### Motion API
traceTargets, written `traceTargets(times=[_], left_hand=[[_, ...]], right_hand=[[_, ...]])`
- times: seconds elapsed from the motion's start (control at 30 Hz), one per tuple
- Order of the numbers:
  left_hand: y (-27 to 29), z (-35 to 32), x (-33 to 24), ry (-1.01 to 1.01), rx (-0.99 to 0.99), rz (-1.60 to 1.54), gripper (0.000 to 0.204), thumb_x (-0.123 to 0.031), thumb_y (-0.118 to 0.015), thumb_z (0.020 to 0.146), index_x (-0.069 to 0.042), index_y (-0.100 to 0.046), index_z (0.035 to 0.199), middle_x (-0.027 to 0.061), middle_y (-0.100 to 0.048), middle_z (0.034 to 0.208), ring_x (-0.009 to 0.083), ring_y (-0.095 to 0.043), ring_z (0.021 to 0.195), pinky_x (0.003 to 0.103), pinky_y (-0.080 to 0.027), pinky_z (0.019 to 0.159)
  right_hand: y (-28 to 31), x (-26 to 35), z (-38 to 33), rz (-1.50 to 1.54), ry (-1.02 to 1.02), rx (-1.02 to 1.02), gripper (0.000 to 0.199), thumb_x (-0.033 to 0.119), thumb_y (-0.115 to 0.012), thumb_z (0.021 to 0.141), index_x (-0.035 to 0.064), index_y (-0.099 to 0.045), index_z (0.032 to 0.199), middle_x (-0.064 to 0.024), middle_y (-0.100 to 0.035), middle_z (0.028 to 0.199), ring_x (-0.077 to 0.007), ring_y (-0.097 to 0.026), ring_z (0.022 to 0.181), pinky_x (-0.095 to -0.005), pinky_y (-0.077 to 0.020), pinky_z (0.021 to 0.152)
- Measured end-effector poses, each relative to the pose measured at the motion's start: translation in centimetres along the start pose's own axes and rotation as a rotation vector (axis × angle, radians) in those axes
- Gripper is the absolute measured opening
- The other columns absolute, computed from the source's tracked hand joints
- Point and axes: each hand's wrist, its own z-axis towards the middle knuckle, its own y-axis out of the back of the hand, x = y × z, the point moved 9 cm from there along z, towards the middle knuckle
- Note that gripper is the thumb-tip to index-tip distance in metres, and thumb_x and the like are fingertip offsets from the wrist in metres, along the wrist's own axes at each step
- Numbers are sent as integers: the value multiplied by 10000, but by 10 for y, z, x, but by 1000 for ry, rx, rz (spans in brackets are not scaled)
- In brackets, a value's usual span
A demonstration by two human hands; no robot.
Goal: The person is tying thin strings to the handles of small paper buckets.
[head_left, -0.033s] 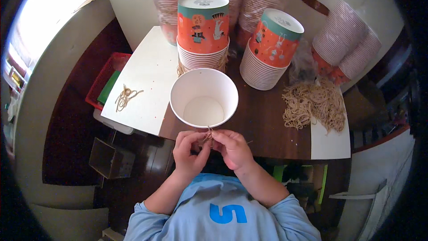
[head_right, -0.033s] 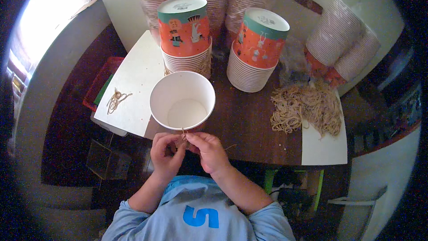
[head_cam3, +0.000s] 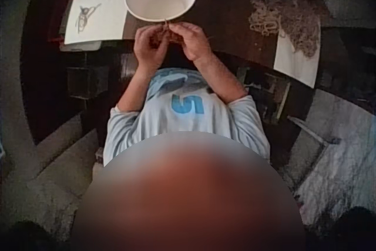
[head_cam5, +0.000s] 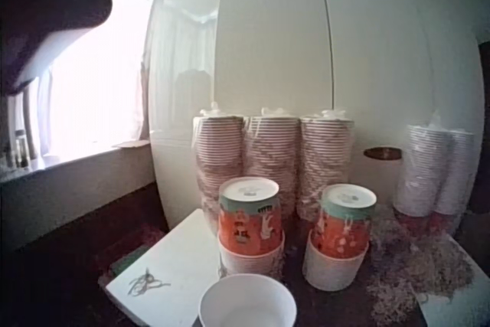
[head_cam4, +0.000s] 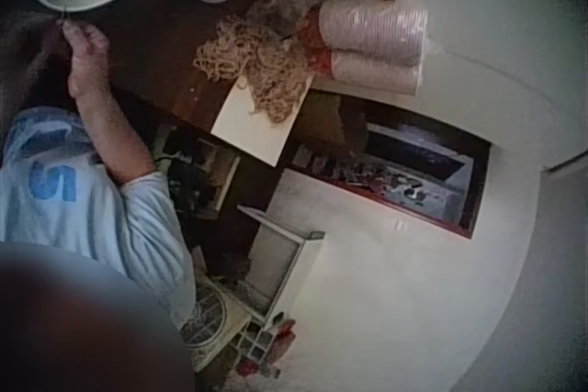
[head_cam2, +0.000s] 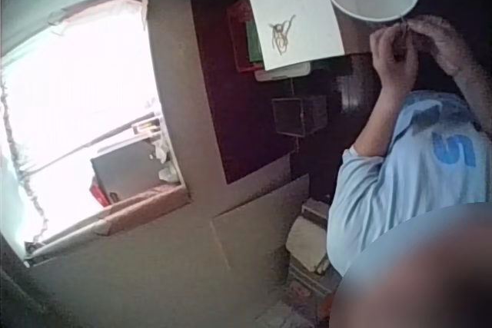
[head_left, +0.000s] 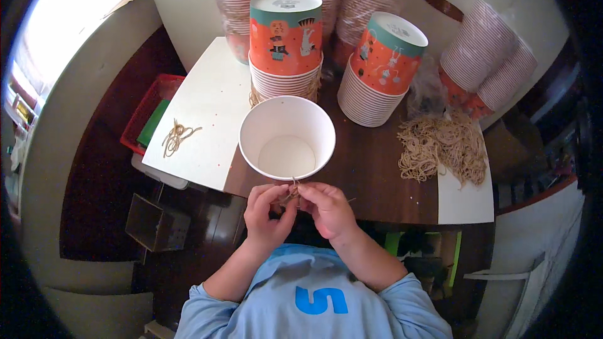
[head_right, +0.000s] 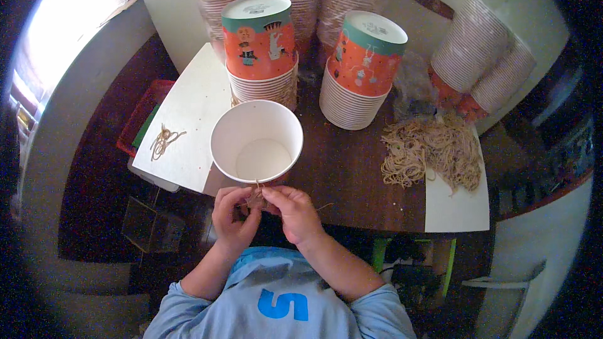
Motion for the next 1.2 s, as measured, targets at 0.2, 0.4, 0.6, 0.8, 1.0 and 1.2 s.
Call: traceTargets(times=[0.2,0.4,0.6,0.8,1.0,1.2], left_hand=[[-4,1,-15,-205,44,120,270,39,-712,714,-38,-662,968,77,-580,876,128,-580,692,225,-481,527],[-1,3,-11,-208,41,175,184,43,-698,728,-23,-655,894,91,-602,836,159,-602,679,245,-493,544],[4,7,1,-74,46,117,90,30,-657,771,-18,-621,839,87,-606,788,157,-594,649,249,-483,561],[4,0,39,252,57,-170,41,-24,-616,840,-4,-599,871,58,-617,782,91,-542,632,200,-432,566],[-17,-7,46,540,239,-589,107,-111,-583,902,-5,-595,912,18,-625,816,47,-496,642,184,-404,574],[-16,-15,56,678,238,-667,134,-126,-584,906,0,-612,945,35,-647,852,44,-509,651,182,-420,572]], right_hand=[[-3,3,-3,-23,27,-20,143,156,-583,887,56,-670,939,-28,-663,888,-88,-595,797,-230,-463,730],[5,-2,1,-29,-2,-91,143,129,-576,864,41,-660,939,-17,-643,819,-90,-543,693,-236,-441,664],[8,-4,8,61,-25,-31,158,132,-535,862,64,-641,956,-16,-643,867,-103,-545,706,-257,-450,668],[4,25,4,-446,220,-147,103,104,-550,875,41,-623,911,-56,-644,872,-125,-558,721,-266,-452,654],[-17,67,-18,-1201,790,-339,106,120,-595,846,21,-559,842,-136,-592,811,-315,-572,738,-382,-441,648],[-13,69,-20,-1124,759,-297,117,111,-623,813,47,-566,893,-122,-589,866,-298,-571,766,-396,-426,714]])
